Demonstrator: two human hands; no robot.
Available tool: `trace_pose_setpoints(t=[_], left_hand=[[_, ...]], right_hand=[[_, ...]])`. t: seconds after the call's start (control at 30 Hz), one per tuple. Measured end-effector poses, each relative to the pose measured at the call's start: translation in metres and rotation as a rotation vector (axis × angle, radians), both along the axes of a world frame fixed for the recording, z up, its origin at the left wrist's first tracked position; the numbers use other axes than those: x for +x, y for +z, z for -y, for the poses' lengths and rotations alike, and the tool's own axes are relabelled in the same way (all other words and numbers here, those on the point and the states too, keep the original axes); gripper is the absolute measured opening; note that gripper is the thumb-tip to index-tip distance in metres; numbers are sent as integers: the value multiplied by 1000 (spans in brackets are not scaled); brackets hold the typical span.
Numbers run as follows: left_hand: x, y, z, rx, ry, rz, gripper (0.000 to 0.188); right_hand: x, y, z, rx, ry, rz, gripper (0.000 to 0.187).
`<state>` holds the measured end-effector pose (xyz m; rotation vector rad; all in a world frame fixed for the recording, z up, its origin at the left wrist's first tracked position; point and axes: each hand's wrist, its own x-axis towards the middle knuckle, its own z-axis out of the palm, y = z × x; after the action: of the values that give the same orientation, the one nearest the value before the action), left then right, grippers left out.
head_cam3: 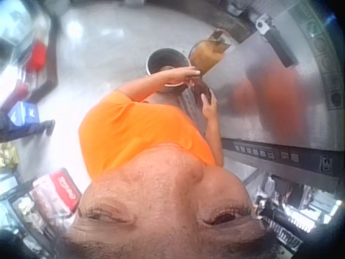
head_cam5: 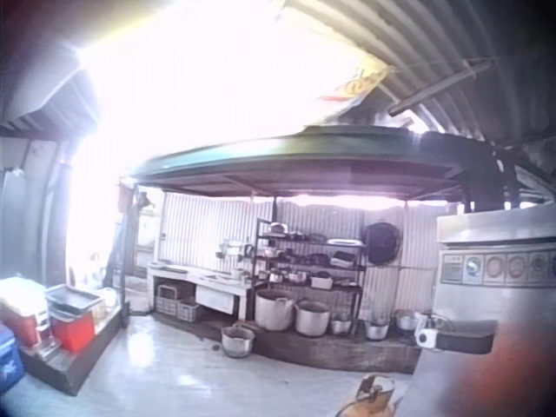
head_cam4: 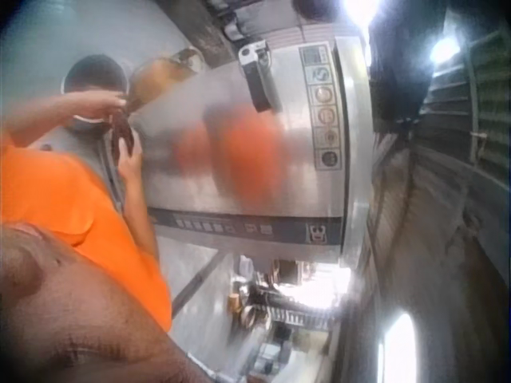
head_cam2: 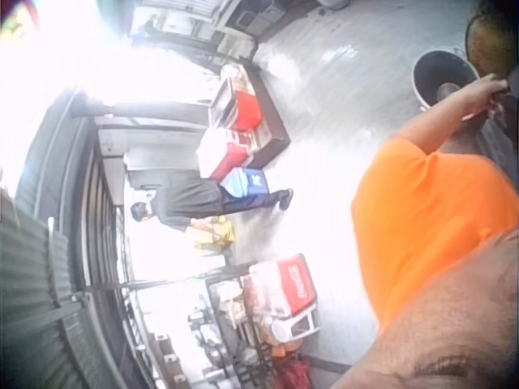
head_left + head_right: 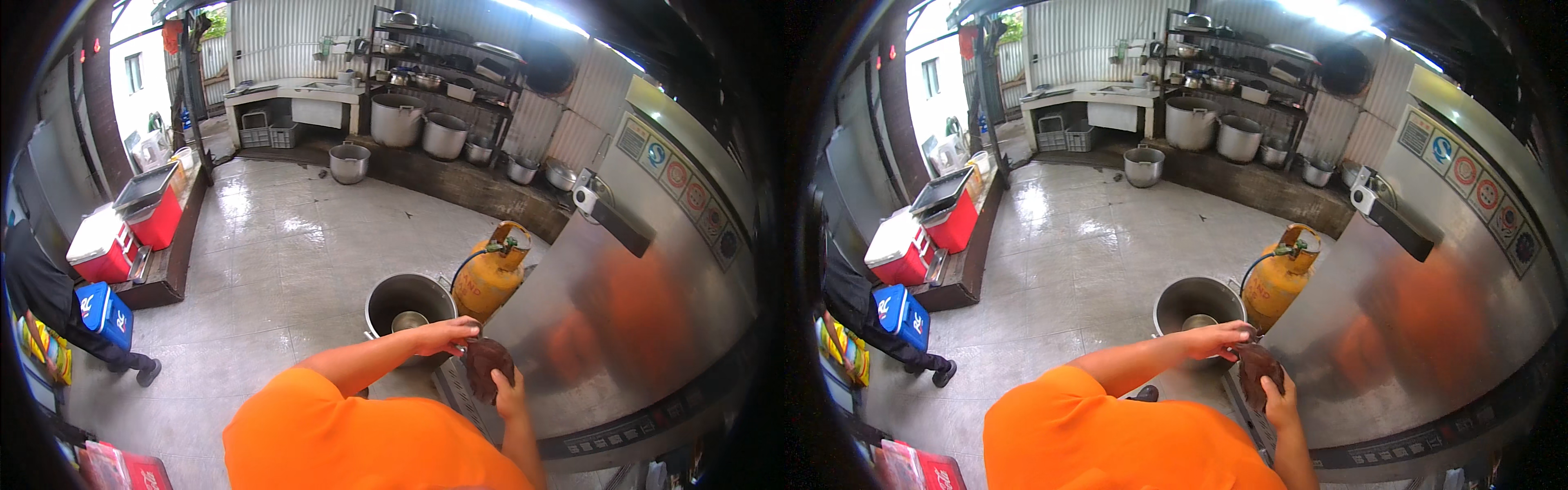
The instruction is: The person uses cloth pads to pull trays of cooked rice out of a large metal steamer, carries the trays across a kitchen, and places them onto coolers and a table. They also handle a metal bowl and move a metal tray on a counter.
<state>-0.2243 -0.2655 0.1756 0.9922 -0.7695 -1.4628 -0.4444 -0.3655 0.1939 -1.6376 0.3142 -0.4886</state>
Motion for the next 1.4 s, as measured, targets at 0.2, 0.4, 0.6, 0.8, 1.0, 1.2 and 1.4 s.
trace_pose_setpoints(t=[0.2, 0.4, 0.6, 0.8, 1.0, 1.2, 1.4], left_hand=[[13, -33, -33, -66, -212, 44, 35], [42, -17, -61, 85, -204, 239, 34], [59, -26, -69, 94, 73, 121, 35], [81, -15, -67, -140, 204, -304, 48], [68, -27, -28, -251, 237, -836, 67], [122, -108, 29, 199, 310, -472, 45], [134, -218, 81, 447, 181, -44, 24]], right_hand=[[-4, -31, -11, 763, 42, 91, 42], [-3, -60, -4, 895, 38, 51, 45], [-21, -52, 27, 927, -212, 183, 47], [-57, 47, 70, 361, -633, 490, 49], [-46, 191, 77, -729, -1082, 479, 51], [67, 267, 82, -1971, -904, -219, 52], [124, 247, 91, -1974, -793, -745, 69]])
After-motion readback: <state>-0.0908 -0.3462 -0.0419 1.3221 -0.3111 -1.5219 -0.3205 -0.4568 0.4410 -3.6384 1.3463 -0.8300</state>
